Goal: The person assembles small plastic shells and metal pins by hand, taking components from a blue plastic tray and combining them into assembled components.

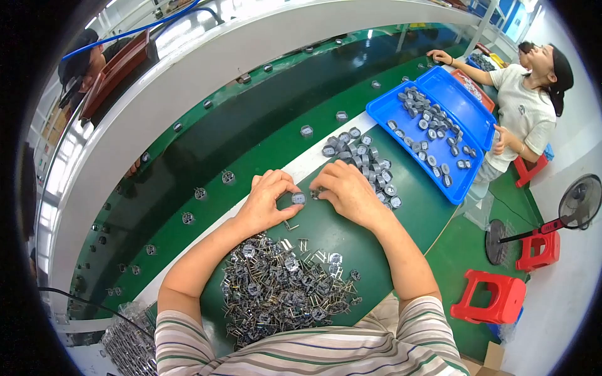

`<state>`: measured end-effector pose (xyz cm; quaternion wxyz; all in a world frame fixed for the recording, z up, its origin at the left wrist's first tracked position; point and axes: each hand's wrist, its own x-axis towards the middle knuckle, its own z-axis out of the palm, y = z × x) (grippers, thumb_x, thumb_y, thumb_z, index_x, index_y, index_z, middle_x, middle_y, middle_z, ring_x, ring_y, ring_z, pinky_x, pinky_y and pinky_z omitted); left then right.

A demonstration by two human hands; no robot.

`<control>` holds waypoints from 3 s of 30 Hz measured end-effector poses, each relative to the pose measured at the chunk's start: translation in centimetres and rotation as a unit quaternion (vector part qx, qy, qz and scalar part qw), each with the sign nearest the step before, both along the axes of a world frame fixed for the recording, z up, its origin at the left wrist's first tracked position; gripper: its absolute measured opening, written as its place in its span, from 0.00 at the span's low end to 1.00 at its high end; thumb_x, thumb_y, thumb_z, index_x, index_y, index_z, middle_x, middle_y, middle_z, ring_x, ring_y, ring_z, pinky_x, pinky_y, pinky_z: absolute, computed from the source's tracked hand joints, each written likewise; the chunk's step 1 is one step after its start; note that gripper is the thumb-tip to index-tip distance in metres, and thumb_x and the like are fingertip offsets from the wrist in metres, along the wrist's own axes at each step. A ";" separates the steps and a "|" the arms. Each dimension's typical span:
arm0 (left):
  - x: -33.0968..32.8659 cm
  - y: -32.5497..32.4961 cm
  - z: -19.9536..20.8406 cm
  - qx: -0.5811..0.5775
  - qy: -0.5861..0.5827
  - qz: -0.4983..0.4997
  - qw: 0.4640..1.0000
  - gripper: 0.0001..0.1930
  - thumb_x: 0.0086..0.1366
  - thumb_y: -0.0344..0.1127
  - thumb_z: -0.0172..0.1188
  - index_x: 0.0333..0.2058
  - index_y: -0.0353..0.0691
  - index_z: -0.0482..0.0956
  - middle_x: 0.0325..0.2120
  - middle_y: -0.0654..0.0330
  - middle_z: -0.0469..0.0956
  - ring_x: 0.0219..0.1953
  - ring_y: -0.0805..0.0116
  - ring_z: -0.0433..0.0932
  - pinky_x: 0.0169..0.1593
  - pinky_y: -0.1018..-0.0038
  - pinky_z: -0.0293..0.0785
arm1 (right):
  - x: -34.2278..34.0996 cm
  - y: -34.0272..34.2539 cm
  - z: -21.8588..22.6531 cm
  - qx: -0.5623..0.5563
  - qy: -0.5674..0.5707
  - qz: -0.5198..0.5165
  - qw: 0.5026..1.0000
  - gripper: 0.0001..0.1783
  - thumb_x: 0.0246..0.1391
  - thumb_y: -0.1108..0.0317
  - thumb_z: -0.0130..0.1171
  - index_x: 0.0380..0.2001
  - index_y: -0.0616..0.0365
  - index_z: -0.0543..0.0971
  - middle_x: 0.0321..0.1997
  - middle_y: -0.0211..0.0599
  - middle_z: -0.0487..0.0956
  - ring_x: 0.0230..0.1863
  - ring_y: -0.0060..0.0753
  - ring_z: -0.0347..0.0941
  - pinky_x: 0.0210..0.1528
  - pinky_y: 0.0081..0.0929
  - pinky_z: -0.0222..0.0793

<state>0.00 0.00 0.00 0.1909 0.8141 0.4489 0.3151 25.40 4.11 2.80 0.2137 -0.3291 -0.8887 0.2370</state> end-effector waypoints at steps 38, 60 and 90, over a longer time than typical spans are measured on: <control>0.2 0.1 -0.3 -0.013 0.004 -0.003 1.000 0.18 0.53 0.38 0.79 0.40 0.44 0.83 0.43 0.64 0.77 0.50 0.63 0.74 0.56 0.64 0.61 | -3.7 -1.2 -1.5 0.143 0.062 -0.055 0.986 0.09 0.50 0.69 0.73 0.29 0.53 0.80 0.34 0.29 0.79 0.42 0.36 0.73 0.49 0.37 0.60; -3.6 2.6 1.2 0.044 0.042 0.158 0.986 0.14 0.53 0.40 0.76 0.37 0.43 0.86 0.41 0.62 0.81 0.51 0.61 0.77 0.57 0.62 0.62 | -1.5 1.6 -2.4 0.286 -0.008 -0.171 0.943 0.20 0.54 0.74 0.66 0.51 0.60 0.81 0.56 0.40 0.81 0.61 0.45 0.74 0.62 0.45 0.64; -3.8 3.6 -0.1 0.195 0.128 0.110 0.966 0.10 0.62 0.33 0.70 0.42 0.43 0.82 0.40 0.64 0.83 0.47 0.62 0.80 0.52 0.57 0.64 | -1.9 0.6 -0.9 0.232 -0.006 -0.155 0.960 0.09 0.51 0.68 0.72 0.34 0.55 0.83 0.39 0.34 0.80 0.49 0.39 0.73 0.56 0.44 0.61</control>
